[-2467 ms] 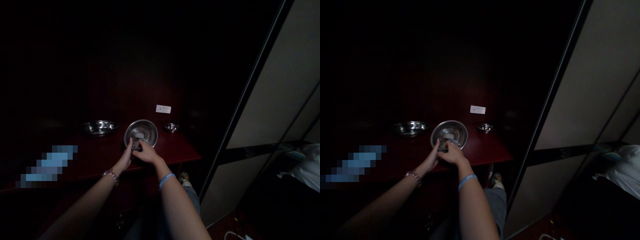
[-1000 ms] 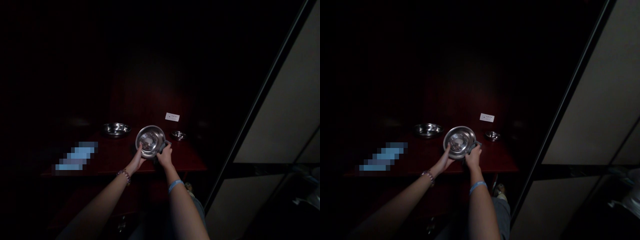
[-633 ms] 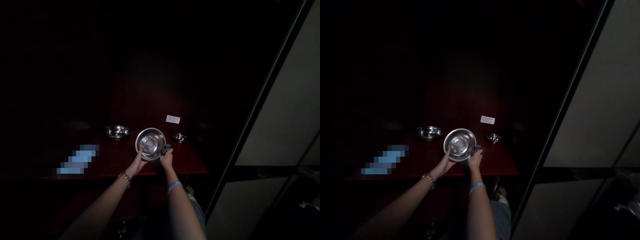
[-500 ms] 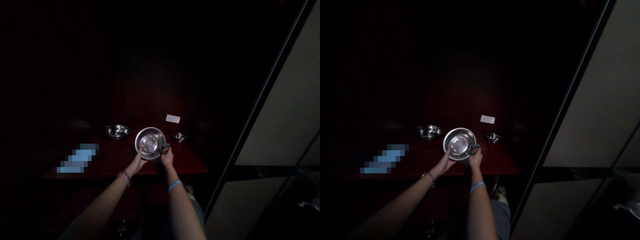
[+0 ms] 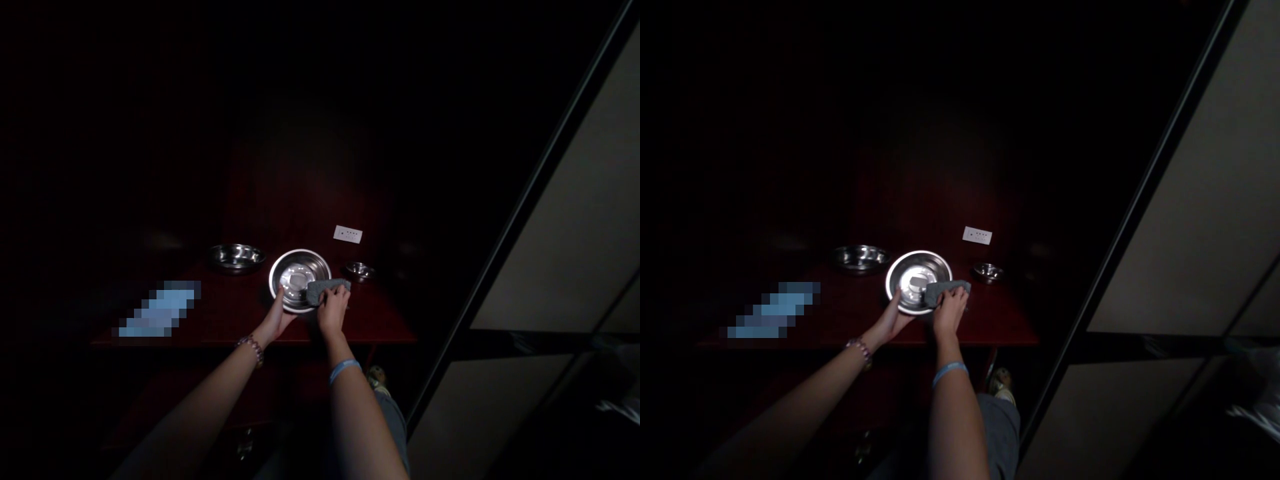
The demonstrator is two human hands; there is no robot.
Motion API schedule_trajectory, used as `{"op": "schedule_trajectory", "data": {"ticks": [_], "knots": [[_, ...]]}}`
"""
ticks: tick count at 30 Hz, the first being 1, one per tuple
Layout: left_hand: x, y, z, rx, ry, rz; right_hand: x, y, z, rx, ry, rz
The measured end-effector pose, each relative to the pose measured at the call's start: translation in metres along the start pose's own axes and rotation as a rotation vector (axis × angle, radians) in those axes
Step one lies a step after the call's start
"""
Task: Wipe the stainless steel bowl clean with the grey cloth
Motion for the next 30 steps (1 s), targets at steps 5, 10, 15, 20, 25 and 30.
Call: {"op": "schedule_trajectory", "data": {"ticks": [5, 10, 15, 20, 25, 30], "knots": [[0.001, -0.001, 0.001, 0.001, -0.011, 0.01, -0.003, 0.011, 0.004, -0.142, -0.066, -0.035], [0.006, 0.0, 0.006, -0.03, -0.003, 0.001, -0.004, 0.011, 0.009, -0.121, -0.071, 0.001], [0.004, -0.003, 0.006, -0.004, -0.033, 0.022, -0.008, 0.024, 0.005, -0.228, 0.103, 0.318], [0.0, -0.004, 0.001, 0.015, -0.034, 0.058, -0.015, 0.034, 0.004, -0.392, 0.059, 0.319], [-0.004, -0.004, -0.004, 0.032, -0.045, 0.079, -0.033, 0.037, 0.002, -0.498, -0.151, 0.331], [-0.005, -0.005, -0.005, 0.015, -0.046, 0.11, -0.042, 0.04, 0.007, -0.38, -0.185, 0.282]]}}
Point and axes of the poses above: each hand's wrist, its own z-axis towards the middle knuckle, its own x-axis out of the back of the hand, y = z × x, the point moved 8 cm from there along z, towards the middle knuckle, and after that the axes turned 11 degrees about -z, right-handed, at the moved point
